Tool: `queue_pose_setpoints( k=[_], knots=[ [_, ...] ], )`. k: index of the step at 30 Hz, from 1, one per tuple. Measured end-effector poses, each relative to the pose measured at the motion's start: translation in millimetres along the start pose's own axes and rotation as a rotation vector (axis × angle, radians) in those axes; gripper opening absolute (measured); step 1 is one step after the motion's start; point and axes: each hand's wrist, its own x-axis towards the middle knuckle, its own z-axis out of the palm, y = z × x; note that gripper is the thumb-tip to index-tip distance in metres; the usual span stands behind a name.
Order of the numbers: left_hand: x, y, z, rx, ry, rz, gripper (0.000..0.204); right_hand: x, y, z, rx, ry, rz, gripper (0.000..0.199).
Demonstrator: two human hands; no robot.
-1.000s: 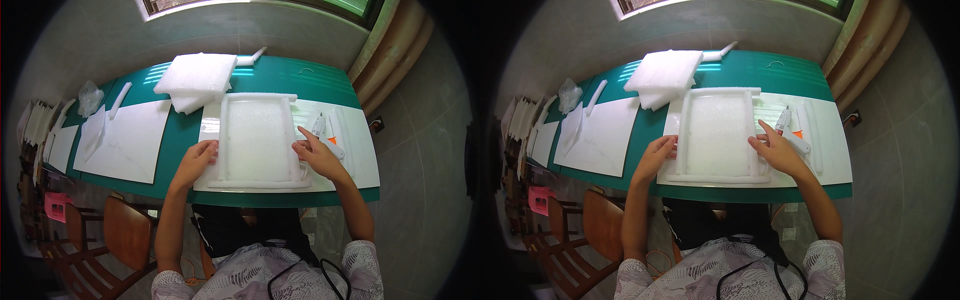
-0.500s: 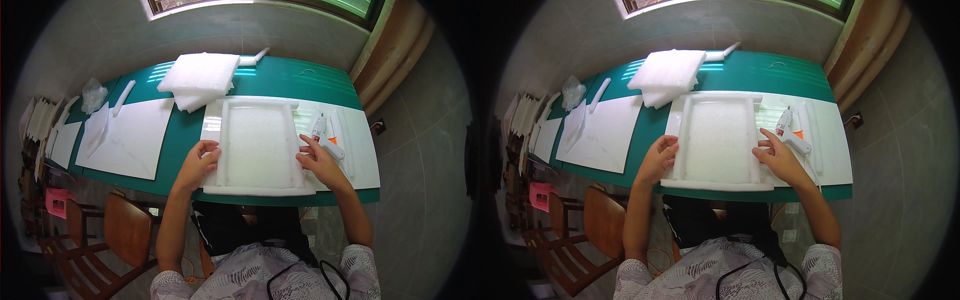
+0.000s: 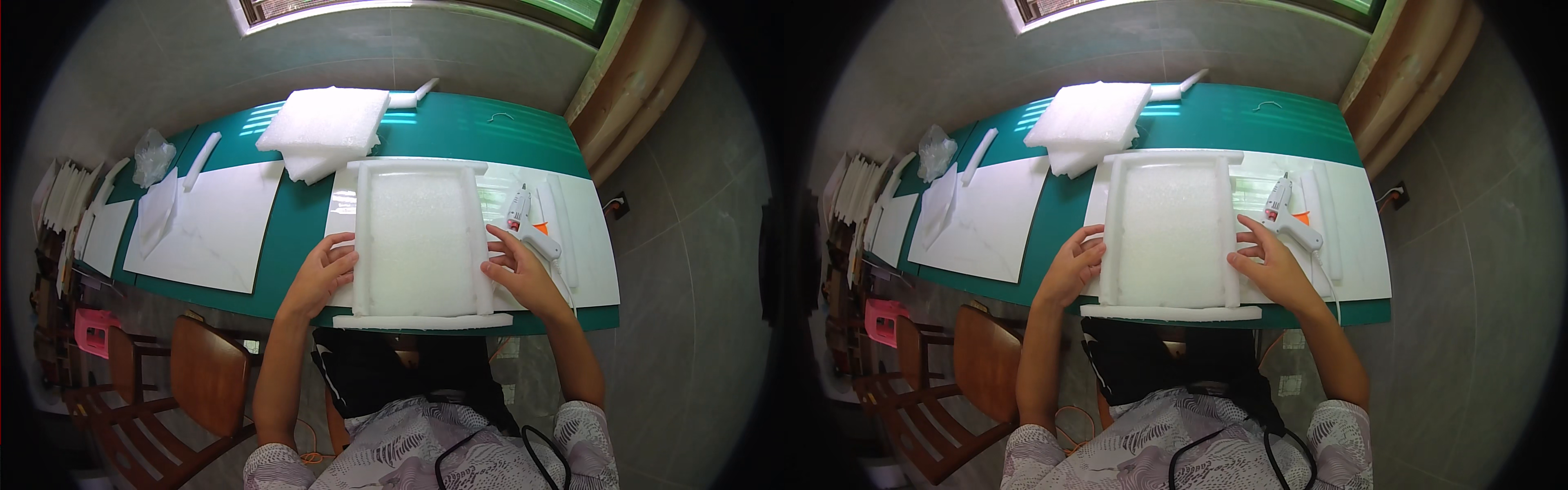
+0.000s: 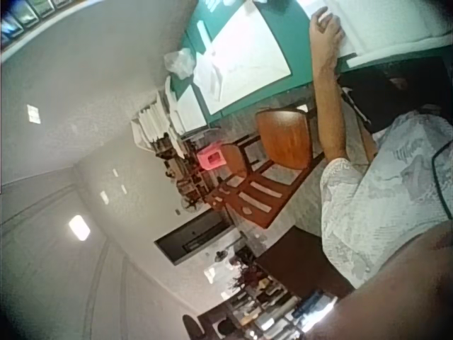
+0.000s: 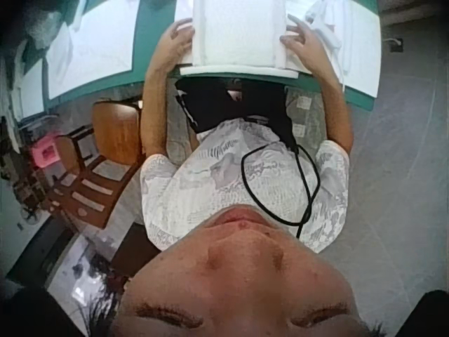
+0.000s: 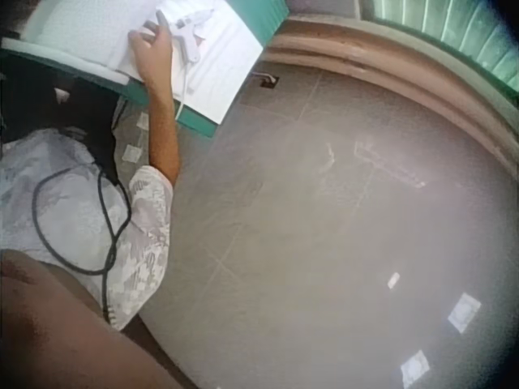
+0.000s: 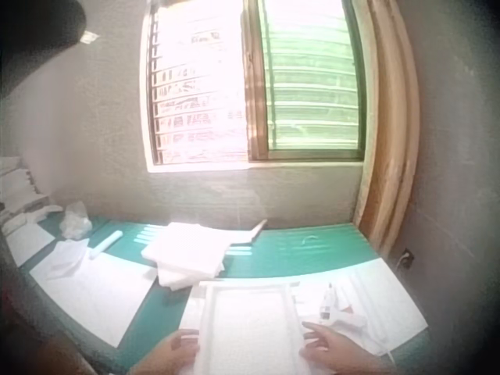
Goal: Using a hot glue gun to assemble foam pieces into a protective packaging box.
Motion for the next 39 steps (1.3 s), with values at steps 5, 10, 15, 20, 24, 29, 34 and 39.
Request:
queue_pose_setpoints(
  k=[5, 10, 15, 20, 24, 29, 34, 39],
  knots=[
    [-1.3, 9.0, -6.0, 0.004, -0.003, 0.051, 0.052, -0.9, -1.0, 4.3, 0.020, -0.012, -0.035, 0.067],
    [-5.4, 13.4, -9.7, 0.013, -0.032, 0.062, 0.053, -8.6, -8.6, 9.9, 0.068, -0.012, -0.031, 0.067],
    [-7.3, 13.2, -12.4, -0.018, -0.033, 0.087, 0.054, -7.3, -4.9, 11.6, 0.096, -0.013, -0.070, 0.066],
    [5.4, 0.0, -13.5, 0.016, -0.003, 0.066, 0.053, 1.4, 2.9, 12.1, 0.036, -0.014, -0.054, 0.067],
    [12.9, 0.6, -15.4, 0.109, 0.011, 0.089, 0.051, 3.7, 5.6, 14.0, 0.021, 0.015, -0.080, 0.067],
    [4.3, -3.3, -13.8, 0.222, 0.087, 0.183, 0.047, -15.1, -3.6, 20.8, -0.013, 0.097, -0.117, 0.066],
    [-37.2, -19.6, -12.1, 0.443, 0.268, 0.404, 0.042, -61.6, 0.1, 25.0, -0.413, 0.208, -0.307, 0.071],
    [-101.3, -43.6, -2.1, 0.813, 0.383, 0.672, 0.056, -77.3, 13.2, 37.6, -0.560, 0.191, -0.366, 0.076]
  ],
)
